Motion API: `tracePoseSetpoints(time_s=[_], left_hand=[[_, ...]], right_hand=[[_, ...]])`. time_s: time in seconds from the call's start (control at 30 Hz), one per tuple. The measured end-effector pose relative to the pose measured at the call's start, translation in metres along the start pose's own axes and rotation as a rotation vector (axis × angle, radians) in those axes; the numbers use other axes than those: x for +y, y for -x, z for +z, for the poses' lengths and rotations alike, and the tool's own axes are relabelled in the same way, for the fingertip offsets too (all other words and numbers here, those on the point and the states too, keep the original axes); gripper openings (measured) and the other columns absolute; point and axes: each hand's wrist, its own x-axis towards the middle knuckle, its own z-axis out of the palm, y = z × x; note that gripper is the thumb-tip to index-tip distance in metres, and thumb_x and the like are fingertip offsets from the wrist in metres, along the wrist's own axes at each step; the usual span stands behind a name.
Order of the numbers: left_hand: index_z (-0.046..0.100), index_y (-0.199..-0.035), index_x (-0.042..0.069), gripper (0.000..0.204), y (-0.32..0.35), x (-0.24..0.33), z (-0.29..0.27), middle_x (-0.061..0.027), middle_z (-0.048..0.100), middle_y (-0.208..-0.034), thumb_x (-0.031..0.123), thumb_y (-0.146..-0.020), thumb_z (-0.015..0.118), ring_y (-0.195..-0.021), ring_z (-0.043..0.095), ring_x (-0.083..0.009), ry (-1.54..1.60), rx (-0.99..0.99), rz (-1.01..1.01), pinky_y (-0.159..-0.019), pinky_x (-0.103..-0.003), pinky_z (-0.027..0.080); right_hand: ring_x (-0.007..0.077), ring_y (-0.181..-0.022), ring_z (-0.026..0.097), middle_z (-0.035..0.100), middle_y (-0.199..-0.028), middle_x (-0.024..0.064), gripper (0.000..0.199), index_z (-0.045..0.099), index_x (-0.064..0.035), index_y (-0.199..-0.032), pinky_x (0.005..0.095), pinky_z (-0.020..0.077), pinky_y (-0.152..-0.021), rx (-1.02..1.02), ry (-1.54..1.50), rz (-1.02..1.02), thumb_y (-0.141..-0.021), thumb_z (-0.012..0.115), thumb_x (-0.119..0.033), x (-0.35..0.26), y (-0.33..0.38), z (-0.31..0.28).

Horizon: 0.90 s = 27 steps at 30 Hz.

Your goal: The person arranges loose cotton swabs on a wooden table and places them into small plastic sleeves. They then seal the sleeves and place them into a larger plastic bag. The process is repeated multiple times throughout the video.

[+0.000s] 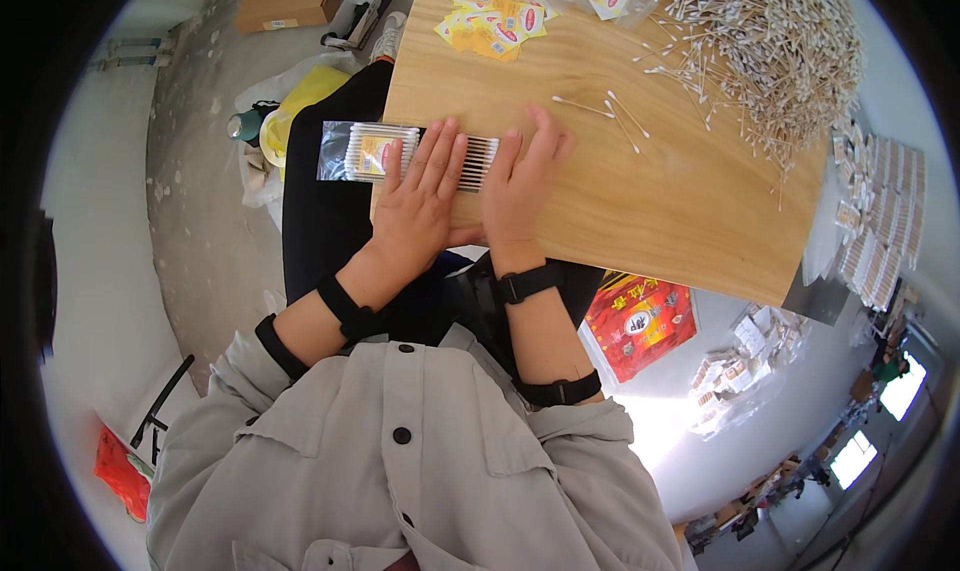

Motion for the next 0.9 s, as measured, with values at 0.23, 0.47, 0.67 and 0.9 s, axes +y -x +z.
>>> tracePoseSetpoints(time_s=[0.23, 0.47, 0.67, 0.9], left_hand=[[0.03, -0.15, 0.001, 0.113, -0.001, -0.001, 0.001, -0.0131, 0.023, -0.16, 0.07, -0.068, 0.065, -0.15, 0.017, -0.0248, -0.038, 0.014, 0.021, -0.119, -0.052, 0.011], [0.03, -0.151, 0.002, 0.109, 0.004, 0.001, -0.006, -0.0118, 0.02, -0.161, 0.071, -0.073, 0.061, -0.151, 0.012, -0.0246, -0.077, -0.087, 0.001, -0.119, -0.052, 0.009], [0.03, -0.151, 0.002, 0.107, 0.006, -0.003, -0.002, -0.0129, 0.021, -0.161, 0.068, -0.073, 0.064, -0.151, 0.014, -0.0248, -0.035, -0.05, 0.018, -0.119, -0.051, 0.01], [0.032, -0.148, 0.001, 0.101, 0.006, -0.046, -0.03, -0.0211, 0.025, -0.157, 0.047, -0.071, 0.078, -0.148, 0.018, -0.039, 0.053, 0.23, -0.085, -0.115, -0.061, 0.016]], right_hand=[[0.037, -0.119, 0.046, 0.049, -0.12, 0.0167, 0.045, 0.051, -0.0004, -0.128, 0.048, 0.0357, -0.103, 0.016, 0.544, -0.36, -0.083, 0.054, 0.002, 0.014, -0.014, 0.017], [0.0358, -0.117, 0.046, 0.05, -0.12, 0.0159, 0.042, 0.053, -0.0009, -0.126, 0.0479, 0.0363, -0.102, 0.007, 0.59, -0.376, -0.084, 0.055, 0.001, 0.018, -0.014, 0.019], [0.0362, -0.117, 0.046, 0.05, -0.12, 0.0162, 0.038, 0.054, -0.0007, -0.124, 0.0476, 0.0355, -0.103, 0.048, 0.524, -0.338, -0.087, 0.054, -0.001, 0.015, -0.016, 0.021], [0.036, -0.116, 0.046, 0.049, -0.117, 0.0155, 0.035, 0.055, 0.0, -0.12, 0.0476, 0.0348, -0.103, 0.015, 0.559, -0.341, -0.085, 0.054, -0.001, 0.012, -0.016, 0.021]])
